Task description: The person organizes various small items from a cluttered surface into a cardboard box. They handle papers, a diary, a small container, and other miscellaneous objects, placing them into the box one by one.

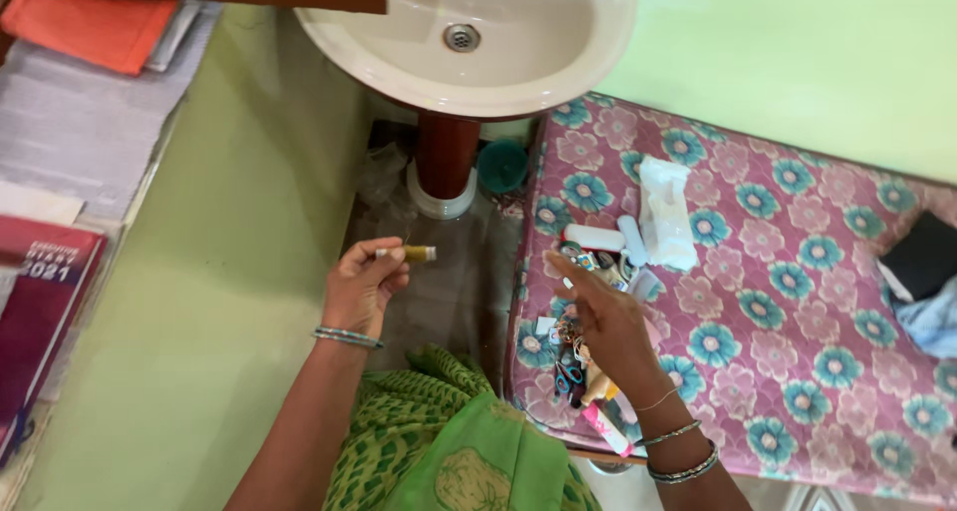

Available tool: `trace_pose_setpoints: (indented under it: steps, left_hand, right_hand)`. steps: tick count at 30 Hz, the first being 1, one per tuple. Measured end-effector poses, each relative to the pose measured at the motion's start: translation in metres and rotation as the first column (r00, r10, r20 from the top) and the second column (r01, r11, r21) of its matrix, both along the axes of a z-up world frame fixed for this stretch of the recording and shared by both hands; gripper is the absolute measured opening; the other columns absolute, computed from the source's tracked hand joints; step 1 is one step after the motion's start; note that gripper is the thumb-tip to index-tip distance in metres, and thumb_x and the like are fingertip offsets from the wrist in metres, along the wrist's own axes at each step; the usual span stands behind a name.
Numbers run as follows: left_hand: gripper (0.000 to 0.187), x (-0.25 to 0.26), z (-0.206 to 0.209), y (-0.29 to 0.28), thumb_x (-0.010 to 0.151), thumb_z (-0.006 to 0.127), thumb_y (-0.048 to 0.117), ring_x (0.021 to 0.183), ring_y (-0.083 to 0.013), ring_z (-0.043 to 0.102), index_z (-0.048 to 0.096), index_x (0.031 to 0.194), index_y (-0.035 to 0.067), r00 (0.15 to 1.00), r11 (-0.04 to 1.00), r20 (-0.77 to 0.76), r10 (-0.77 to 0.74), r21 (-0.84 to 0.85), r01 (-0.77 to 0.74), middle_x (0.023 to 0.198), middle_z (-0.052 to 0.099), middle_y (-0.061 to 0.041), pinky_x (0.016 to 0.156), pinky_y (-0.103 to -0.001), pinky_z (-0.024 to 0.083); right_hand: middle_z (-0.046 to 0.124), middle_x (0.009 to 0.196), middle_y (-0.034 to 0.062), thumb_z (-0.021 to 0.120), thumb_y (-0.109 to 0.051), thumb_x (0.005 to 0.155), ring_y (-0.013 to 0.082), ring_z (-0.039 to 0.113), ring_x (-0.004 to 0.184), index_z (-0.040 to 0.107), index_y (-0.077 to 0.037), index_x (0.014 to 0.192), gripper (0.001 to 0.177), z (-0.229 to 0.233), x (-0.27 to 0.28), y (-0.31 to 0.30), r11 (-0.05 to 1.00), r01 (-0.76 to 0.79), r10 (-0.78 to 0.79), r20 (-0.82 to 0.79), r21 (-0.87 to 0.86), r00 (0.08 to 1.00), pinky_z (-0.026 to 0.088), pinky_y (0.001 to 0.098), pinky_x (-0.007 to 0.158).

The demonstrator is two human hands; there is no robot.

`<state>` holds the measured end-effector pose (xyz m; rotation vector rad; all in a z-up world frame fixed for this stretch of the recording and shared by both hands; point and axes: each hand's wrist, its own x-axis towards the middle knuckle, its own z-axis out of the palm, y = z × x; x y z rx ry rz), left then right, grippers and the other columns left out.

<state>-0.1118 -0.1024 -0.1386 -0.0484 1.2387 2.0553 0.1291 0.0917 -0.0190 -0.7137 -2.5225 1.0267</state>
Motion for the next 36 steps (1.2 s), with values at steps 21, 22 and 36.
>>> trace_pose_setpoints:
  steps: [21, 22, 36]
  left_hand:
    - [0.021, 0.019, 0.033, -0.106, 0.088, 0.075, 0.004, 0.082, -0.0100, 0.066, 0.070, 0.108, 0.003, 0.996, 0.999, -0.070, 0.052, -0.008, -0.053, 0.092, 0.071, -0.003, 0.072, -0.026, 0.055]
    - [0.020, 0.017, 0.039, -0.111, 0.088, 0.075, 0.004, 0.082, -0.0093, 0.066, 0.071, 0.108, 0.004, 0.991, 0.998, -0.122, 0.051, -0.026, -0.055, 0.091, 0.071, -0.002, 0.072, -0.026, 0.056]
    - [0.024, -0.064, 0.188, -0.283, 0.091, 0.075, -0.003, 0.095, -0.0184, 0.070, 0.071, 0.111, 0.009, 0.271, 0.538, -0.957, 0.105, -0.175, -0.825, 0.113, 0.066, -0.009, 0.075, -0.027, 0.061]
  right_hand:
    - [0.060, 0.136, 0.0322, 0.073, -0.020, 0.095, 0.0472, 0.056, 0.123, 0.075, -0.005, 0.130, 0.038, -0.033, -0.071, -0.028, 0.943, 0.030, -0.026, 0.017, -0.331, 1.000, 0.051, 0.0457, 0.097]
    - [0.052, 0.147, 0.0248, 0.075, -0.020, 0.091, 0.0409, 0.051, 0.133, 0.072, -0.006, 0.130, 0.042, -0.031, -0.077, -0.040, 0.976, -0.191, 0.184, -0.076, -0.100, 0.980, 0.047, 0.0455, 0.103]
    - [0.057, 0.144, 0.0026, 0.069, -0.035, 0.086, 0.0225, 0.064, 0.117, 0.067, -0.018, 0.128, 0.045, 0.008, -0.177, -0.180, 0.845, -0.491, 0.530, 0.203, -0.214, 0.823, 0.056, 0.0346, 0.074]
